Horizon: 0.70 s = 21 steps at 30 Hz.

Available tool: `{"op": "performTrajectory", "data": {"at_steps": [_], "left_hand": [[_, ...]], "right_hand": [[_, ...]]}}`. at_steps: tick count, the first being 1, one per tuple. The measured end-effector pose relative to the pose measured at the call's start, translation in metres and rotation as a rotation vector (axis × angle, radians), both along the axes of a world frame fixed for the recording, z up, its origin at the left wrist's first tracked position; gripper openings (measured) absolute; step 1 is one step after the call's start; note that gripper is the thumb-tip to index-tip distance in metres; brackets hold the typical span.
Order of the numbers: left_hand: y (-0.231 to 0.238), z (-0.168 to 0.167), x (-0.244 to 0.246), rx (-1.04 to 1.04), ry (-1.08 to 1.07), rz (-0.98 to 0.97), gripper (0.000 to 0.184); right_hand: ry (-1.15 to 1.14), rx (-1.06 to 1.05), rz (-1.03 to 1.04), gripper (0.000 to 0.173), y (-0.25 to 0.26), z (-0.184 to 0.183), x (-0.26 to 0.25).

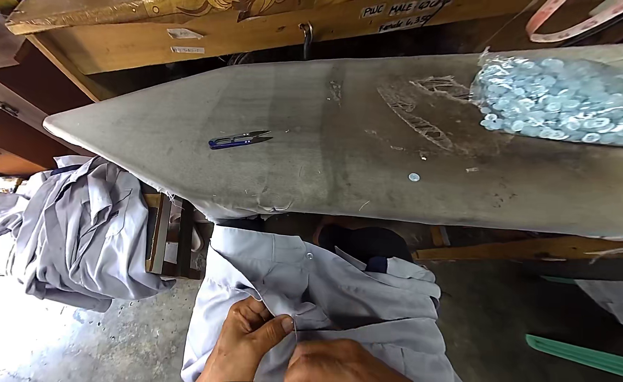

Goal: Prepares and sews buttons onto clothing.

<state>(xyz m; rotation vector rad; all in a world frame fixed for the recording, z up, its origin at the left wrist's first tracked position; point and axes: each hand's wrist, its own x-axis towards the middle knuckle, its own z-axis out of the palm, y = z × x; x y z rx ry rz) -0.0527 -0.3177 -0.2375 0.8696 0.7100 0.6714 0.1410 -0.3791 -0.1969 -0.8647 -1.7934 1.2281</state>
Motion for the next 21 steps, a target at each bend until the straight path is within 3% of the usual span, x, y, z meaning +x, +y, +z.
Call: {"op": "performTrajectory", "data": {"at_steps": [4, 6, 21], "left_hand": [[-0.001, -0.003, 0.000, -0.042, -0.063, -0.001, 0.015], [-0.001, -0.004, 0.000, -0.044, -0.073, 0.000, 0.015], [-0.001, -0.006, -0.002, -0.020, -0.095, -0.008, 0.016]], "right_hand": [[-0.090, 0.058, -0.372, 0.015, -0.003, -0.020, 0.014], [-0.149, 0.028, -0.461, 0.023, -0.002, -0.024, 0.018], [-0.218, 0.010, -0.513, 0.034, 0.002, -0.030, 0.017]]}}
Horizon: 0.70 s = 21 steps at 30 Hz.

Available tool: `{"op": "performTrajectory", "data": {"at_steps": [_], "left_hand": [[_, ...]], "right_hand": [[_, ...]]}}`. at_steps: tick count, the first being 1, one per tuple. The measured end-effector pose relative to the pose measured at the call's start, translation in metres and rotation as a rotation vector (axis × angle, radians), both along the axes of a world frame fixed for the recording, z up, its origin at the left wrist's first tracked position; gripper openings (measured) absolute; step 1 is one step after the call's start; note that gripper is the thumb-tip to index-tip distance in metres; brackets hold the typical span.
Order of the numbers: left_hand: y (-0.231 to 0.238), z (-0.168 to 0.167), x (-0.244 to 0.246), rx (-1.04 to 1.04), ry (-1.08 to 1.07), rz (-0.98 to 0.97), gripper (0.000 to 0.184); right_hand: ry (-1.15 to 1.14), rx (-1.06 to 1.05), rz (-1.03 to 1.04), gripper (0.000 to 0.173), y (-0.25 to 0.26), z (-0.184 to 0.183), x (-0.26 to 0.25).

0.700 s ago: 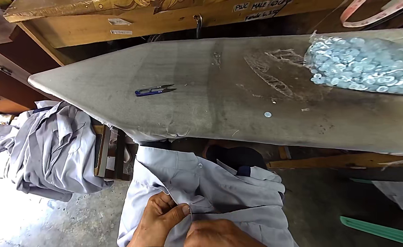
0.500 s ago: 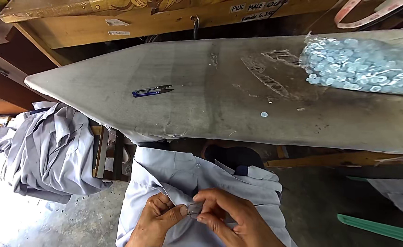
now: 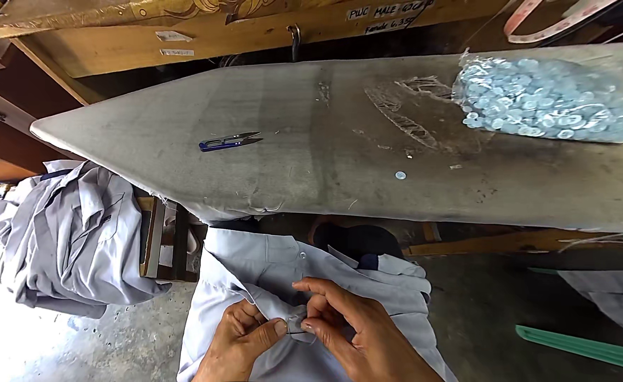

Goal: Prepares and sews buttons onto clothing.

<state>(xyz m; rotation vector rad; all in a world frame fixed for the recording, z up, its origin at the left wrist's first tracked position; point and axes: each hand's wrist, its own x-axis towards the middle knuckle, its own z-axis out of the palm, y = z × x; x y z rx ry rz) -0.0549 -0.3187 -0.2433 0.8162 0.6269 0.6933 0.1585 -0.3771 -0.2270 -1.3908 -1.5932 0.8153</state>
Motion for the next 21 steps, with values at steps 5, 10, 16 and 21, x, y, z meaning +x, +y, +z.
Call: {"op": "performTrajectory", "data": {"at_steps": [5, 10, 16, 21], "left_hand": [[-0.001, -0.002, 0.000, 0.035, 0.020, -0.001, 0.015], [0.000, -0.004, -0.003, 0.027, 0.006, -0.026, 0.015], [0.000, -0.001, 0.000, 0.014, -0.049, -0.023, 0.016], [0.000, -0.002, 0.001, 0.001, 0.016, 0.001, 0.012]], "right_hand": [[0.275, 0.089, 0.066, 0.014, 0.007, 0.005, 0.006], [0.785, 0.126, 0.058, 0.016, 0.004, 0.043, 0.047], [0.584, 0.468, -0.396, 0.011, -0.002, 0.038, 0.095], [0.467, 0.070, -0.053, 0.011, -0.005, 0.024, 0.030]]}}
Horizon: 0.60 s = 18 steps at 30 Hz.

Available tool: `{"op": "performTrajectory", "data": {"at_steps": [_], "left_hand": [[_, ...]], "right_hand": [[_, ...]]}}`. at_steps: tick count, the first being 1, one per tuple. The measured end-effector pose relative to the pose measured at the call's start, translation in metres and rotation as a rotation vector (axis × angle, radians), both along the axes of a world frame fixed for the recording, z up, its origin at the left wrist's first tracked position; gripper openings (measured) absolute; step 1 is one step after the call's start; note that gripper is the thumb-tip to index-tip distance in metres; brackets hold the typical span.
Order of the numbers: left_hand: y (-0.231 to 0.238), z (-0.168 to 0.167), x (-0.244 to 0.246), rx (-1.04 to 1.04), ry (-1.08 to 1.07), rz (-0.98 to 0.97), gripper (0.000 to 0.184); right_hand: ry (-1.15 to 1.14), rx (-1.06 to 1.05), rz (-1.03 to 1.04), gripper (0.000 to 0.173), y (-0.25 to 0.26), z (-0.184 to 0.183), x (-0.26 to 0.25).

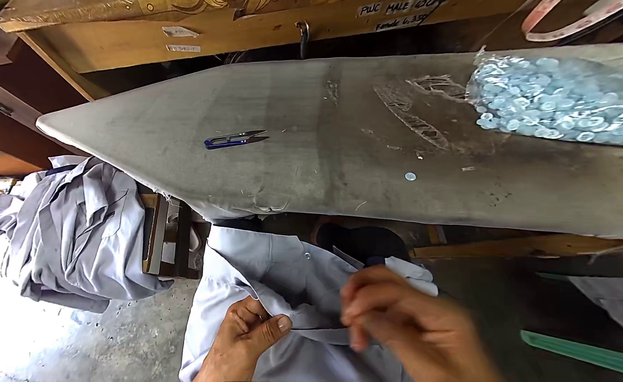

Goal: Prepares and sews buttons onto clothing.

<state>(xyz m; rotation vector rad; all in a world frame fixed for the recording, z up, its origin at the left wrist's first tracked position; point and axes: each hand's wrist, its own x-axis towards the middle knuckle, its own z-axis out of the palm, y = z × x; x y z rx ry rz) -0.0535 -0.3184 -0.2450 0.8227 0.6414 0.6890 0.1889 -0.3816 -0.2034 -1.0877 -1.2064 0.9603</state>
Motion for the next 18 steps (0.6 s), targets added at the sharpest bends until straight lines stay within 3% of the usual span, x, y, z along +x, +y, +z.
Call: {"op": "performTrajectory", "data": {"at_steps": [6, 18], "left_hand": [[0.000, 0.002, 0.000, -0.033, -0.025, 0.007, 0.012], [0.000, -0.001, 0.000, -0.042, -0.060, 0.004, 0.012]], "right_hand": [[-0.392, -0.052, -0.047, 0.010, -0.006, -0.023, -0.039], [-0.473, -0.028, -0.061, 0.011, -0.007, -0.019, -0.042]]}}
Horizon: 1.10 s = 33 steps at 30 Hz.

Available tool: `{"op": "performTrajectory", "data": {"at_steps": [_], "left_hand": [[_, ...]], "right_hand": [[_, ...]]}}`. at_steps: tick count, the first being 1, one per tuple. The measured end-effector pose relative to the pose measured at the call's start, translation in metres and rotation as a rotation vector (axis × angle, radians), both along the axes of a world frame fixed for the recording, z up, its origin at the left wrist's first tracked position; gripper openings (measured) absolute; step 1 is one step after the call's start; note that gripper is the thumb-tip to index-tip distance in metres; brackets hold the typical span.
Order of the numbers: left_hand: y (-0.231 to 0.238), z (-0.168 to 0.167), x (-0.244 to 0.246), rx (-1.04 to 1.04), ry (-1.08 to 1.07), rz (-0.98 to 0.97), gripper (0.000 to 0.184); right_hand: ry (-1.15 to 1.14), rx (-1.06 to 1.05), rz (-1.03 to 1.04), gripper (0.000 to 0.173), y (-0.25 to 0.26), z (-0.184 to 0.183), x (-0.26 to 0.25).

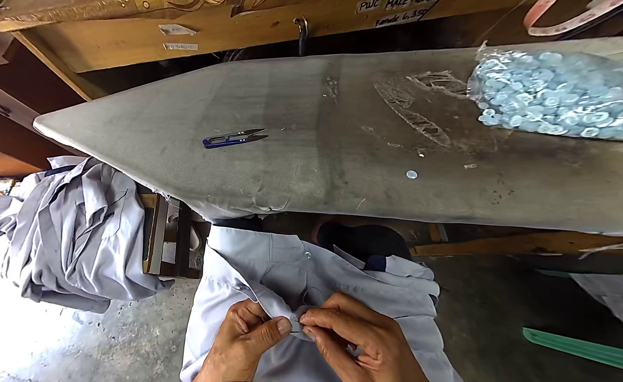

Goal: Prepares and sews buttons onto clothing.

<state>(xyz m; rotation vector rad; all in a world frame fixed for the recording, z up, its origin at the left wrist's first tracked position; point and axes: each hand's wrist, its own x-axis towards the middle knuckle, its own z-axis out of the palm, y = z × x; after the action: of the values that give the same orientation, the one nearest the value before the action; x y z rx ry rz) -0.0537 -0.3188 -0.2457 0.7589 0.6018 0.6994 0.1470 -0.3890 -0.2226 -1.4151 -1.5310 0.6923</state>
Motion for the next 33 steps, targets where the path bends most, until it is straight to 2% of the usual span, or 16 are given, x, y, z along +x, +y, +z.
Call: {"op": "performTrajectory", "data": {"at_steps": [28, 33], "left_hand": [[0.001, 0.000, 0.001, -0.109, -0.134, -0.038, 0.013], [0.000, -0.001, 0.004, 0.029, -0.071, -0.049, 0.015]], "right_hand": [[0.126, -0.025, 0.024, 0.010, 0.002, -0.008, -0.004], [0.370, -0.082, 0.037, 0.018, 0.008, -0.015, -0.005]]}}
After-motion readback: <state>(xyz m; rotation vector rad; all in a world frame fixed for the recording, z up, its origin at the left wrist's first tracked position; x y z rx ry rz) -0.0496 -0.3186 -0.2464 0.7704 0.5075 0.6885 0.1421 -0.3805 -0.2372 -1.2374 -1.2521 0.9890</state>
